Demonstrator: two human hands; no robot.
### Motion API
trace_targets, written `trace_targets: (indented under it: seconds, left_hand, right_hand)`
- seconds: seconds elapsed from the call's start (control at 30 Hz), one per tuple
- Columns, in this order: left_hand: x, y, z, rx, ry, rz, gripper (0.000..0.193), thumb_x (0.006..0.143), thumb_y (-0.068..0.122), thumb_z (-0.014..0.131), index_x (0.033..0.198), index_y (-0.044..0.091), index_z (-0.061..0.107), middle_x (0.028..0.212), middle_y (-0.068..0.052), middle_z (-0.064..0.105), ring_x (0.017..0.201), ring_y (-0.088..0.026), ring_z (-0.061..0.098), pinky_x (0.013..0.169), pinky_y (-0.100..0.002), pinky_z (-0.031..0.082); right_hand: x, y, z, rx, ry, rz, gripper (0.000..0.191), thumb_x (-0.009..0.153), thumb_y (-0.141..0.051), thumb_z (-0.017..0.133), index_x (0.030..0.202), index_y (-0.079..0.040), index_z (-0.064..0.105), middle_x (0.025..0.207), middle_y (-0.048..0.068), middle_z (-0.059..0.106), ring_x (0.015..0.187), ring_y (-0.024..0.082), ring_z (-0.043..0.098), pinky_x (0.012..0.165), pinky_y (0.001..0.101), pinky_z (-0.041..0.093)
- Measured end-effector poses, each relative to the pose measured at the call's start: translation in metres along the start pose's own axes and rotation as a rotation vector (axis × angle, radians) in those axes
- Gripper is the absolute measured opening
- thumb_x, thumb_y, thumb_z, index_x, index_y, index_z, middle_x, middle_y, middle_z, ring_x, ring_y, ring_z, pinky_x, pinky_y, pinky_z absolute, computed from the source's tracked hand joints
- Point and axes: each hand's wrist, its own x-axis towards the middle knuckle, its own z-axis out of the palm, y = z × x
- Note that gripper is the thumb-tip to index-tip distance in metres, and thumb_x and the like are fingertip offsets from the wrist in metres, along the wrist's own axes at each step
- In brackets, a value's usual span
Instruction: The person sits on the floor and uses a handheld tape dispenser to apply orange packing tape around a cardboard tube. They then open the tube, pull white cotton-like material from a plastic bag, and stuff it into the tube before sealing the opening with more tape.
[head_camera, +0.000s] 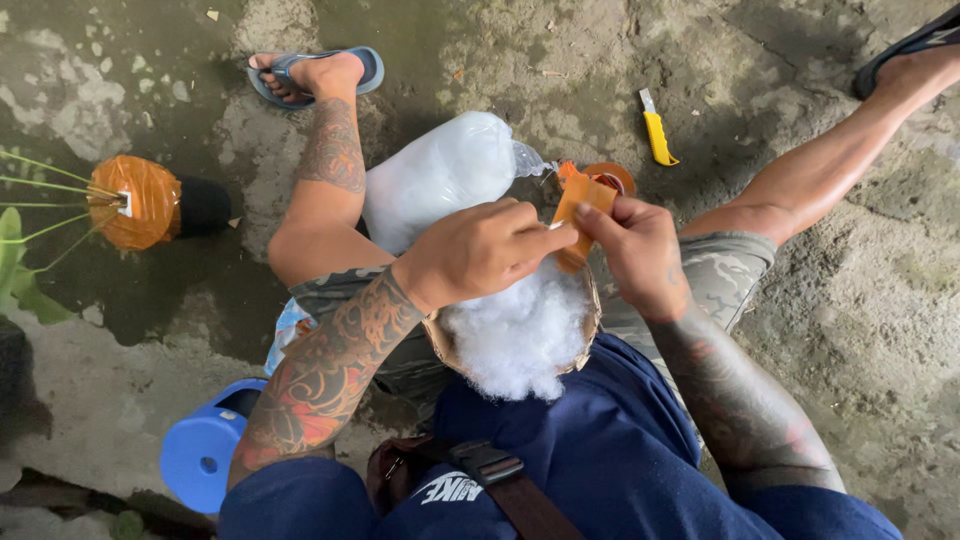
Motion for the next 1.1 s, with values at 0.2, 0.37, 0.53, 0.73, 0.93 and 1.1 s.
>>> trace_targets:
  seconds: [0.2, 0.37, 0.53, 0.73, 0.93, 1.1]
  left_hand:
    - [0.014, 0.005, -0.004, 0.054, -0.089, 0.045, 0.037, 0.087, 0.027, 0.079, 0.121, 0.016, 0.072, 0.085, -0.005, 0.054, 0.08, -0.024, 0.062, 0.07, -0.038, 0.053]
    - [0.023, 0.01, 0.0, 0.12, -0.139, 0.026, 0.025, 0.09, 0.026, 0.074, 0.113, 0.015, 0.073, 0.087, -0.004, 0.057, 0.083, -0.023, 0.063, 0.069, -0.038, 0.053]
    - [0.028, 0.012, 0.002, 0.15, -0.245, 0.038, 0.009, 0.094, 0.018, 0.068, 0.092, 0.009, 0.067, 0.088, -0.004, 0.058, 0.09, -0.023, 0.065, 0.071, -0.038, 0.053]
    - [0.043, 0.015, 0.0, 0.137, -0.202, 0.141, 0.008, 0.094, 0.017, 0.069, 0.098, 0.01, 0.067, 0.091, -0.002, 0.057, 0.089, -0.022, 0.062, 0.081, -0.038, 0.051]
    - [0.056, 0.018, -0.001, 0.141, -0.326, 0.048, 0.012, 0.085, 0.017, 0.072, 0.096, 0.015, 0.069, 0.118, 0.0, 0.068, 0.106, -0.016, 0.065, 0.088, -0.035, 0.04]
    - [0.047, 0.019, 0.011, 0.323, -0.238, 0.016, 0.021, 0.087, 0.021, 0.08, 0.106, 0.023, 0.075, 0.128, 0.002, 0.057, 0.122, -0.021, 0.052, 0.099, -0.04, 0.04]
  right_hand:
    - [-0.005, 0.006, 0.007, -0.15, 0.069, 0.113, 0.032, 0.098, -0.021, 0.075, 0.079, 0.004, 0.069, 0.067, -0.005, 0.059, 0.059, 0.002, 0.043, 0.047, 0.0259, 0.035]
    - [-0.006, 0.006, 0.013, 0.163, 0.031, 0.272, 0.021, 0.094, -0.018, 0.072, 0.083, 0.0, 0.07, 0.071, -0.002, 0.066, 0.058, 0.004, 0.053, 0.05, 0.0241, 0.042]
    - [-0.019, 0.024, 0.01, 0.07, 0.043, 0.235, 0.018, 0.093, -0.019, 0.073, 0.09, -0.002, 0.071, 0.077, 0.0, 0.069, 0.066, 0.005, 0.058, 0.056, 0.0226, 0.047]
    - [-0.012, 0.054, 0.013, 0.064, 0.15, 0.192, 0.039, 0.09, -0.011, 0.084, 0.111, 0.002, 0.055, 0.098, 0.007, 0.059, 0.083, 0.011, 0.055, 0.067, 0.0258, 0.047]
    - [-0.009, 0.034, -0.03, 0.156, -0.04, -0.361, 0.044, 0.1, 0.003, 0.054, 0.143, 0.002, 0.048, 0.155, 0.014, 0.047, 0.148, 0.022, 0.043, 0.121, 0.0341, 0.034]
    - [-0.002, 0.018, -0.048, 0.176, -0.297, -0.507, 0.04, 0.102, 0.0, 0.047, 0.141, 0.002, 0.053, 0.151, 0.017, 0.052, 0.15, 0.028, 0.042, 0.127, 0.0411, 0.029]
